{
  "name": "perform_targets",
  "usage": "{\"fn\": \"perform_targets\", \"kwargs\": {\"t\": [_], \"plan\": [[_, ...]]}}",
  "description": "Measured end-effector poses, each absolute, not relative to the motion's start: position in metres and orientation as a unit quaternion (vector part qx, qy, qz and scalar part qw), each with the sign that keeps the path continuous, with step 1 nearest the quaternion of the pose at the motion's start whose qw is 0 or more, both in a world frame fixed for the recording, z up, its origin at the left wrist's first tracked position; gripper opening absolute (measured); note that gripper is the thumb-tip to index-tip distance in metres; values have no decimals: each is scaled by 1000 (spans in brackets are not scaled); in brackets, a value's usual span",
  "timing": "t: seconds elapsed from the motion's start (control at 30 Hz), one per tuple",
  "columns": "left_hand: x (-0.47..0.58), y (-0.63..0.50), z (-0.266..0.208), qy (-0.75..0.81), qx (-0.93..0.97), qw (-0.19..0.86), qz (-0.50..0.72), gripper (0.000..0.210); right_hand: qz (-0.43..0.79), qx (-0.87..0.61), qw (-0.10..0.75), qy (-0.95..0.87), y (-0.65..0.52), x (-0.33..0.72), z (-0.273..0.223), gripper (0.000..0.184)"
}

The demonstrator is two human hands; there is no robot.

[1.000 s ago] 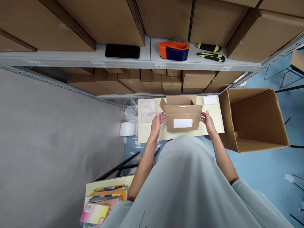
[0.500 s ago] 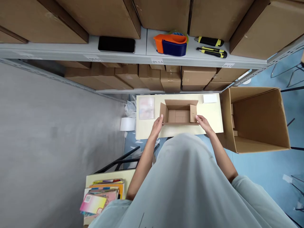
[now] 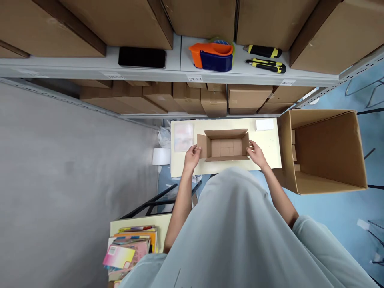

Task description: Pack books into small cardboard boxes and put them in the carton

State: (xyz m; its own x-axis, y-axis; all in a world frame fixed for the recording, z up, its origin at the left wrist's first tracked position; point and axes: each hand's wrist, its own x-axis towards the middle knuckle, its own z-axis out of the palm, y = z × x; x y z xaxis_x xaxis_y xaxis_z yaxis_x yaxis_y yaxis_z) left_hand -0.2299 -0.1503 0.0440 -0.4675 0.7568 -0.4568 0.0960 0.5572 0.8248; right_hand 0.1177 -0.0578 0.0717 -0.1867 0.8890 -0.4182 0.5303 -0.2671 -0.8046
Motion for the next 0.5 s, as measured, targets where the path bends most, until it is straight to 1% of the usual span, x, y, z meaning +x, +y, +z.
{"fn": "perform_targets", "kwargs": {"t": [0.07,0.2,0.23,0.3,0.37,0.5], "plan": [[-233,-152,42,789,274,412,364,47,506,-614,187,-576,-59,140,73,68],[-233,-155,38,829,297,333,336,53,439,-656,198,-582,-64,166,72,78],[-232,-156,37,836,304,314,332,55,421,-658,200,-591,-65,167,69,76],[-230,-156,34,843,314,289,328,58,387,-651,202,-620,-67,163,62,66],[-228,-155,30,843,320,282,329,57,364,-643,196,-645,-67,157,53,58],[-225,-150,21,844,295,303,330,49,370,-640,186,-647,-63,148,38,55]]}}
